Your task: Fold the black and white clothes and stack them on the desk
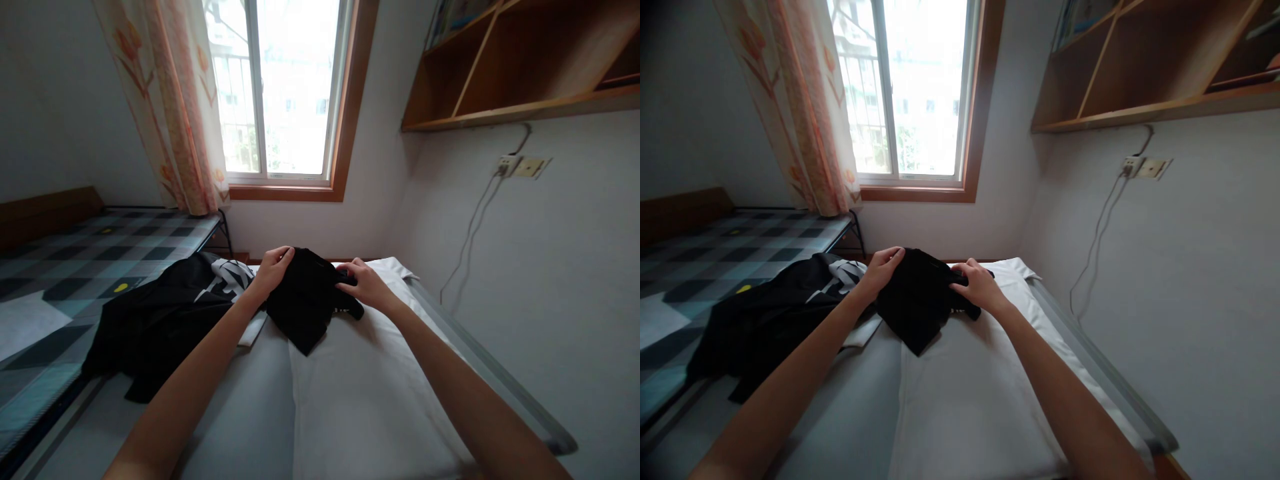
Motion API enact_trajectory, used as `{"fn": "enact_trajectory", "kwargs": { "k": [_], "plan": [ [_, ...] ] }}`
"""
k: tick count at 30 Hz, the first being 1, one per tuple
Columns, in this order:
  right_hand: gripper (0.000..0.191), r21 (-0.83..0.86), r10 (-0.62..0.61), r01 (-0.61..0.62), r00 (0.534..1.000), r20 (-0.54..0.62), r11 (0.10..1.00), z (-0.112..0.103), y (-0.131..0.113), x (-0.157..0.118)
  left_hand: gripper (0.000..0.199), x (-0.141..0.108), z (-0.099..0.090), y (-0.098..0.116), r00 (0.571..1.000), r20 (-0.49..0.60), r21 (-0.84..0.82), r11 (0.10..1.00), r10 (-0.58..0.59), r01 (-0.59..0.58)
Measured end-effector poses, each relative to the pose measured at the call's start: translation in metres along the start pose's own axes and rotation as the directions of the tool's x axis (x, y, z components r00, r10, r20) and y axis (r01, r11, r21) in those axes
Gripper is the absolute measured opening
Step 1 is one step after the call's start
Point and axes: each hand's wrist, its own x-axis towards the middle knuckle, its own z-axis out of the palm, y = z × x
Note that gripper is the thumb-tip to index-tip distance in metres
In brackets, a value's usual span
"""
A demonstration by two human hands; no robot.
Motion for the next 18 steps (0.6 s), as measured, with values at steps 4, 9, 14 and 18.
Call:
{"fn": "enact_trajectory", "kwargs": {
  "k": [4,9,14,18],
  "plan": [
    [0.03,0.015,0.006,-0.007,0.995,0.1,1.0,0.009,-0.009,0.0,0.041,-0.002,0.002,0.008,1.0,0.013,-0.038,0.999,-0.024,0.024],
    [0.041,-0.012,0.162,-0.163,0.985,-0.066,0.987,0.016,-0.015,0.002,0.043,-0.015,0.008,0.022,0.972,0.224,-0.061,0.994,-0.07,0.086],
    [0.038,0.177,0.146,-0.12,0.979,-0.145,0.977,0.016,-0.028,0.009,0.041,-0.029,0.013,0.031,0.682,0.714,0.126,0.987,-0.158,0.097],
    [0.024,0.417,0.0,0.109,0.968,-0.252,0.902,0.01,-0.05,0.013,0.037,-0.019,0.012,0.021,0.917,0.386,0.165,0.985,-0.105,0.043]
  ]
}}
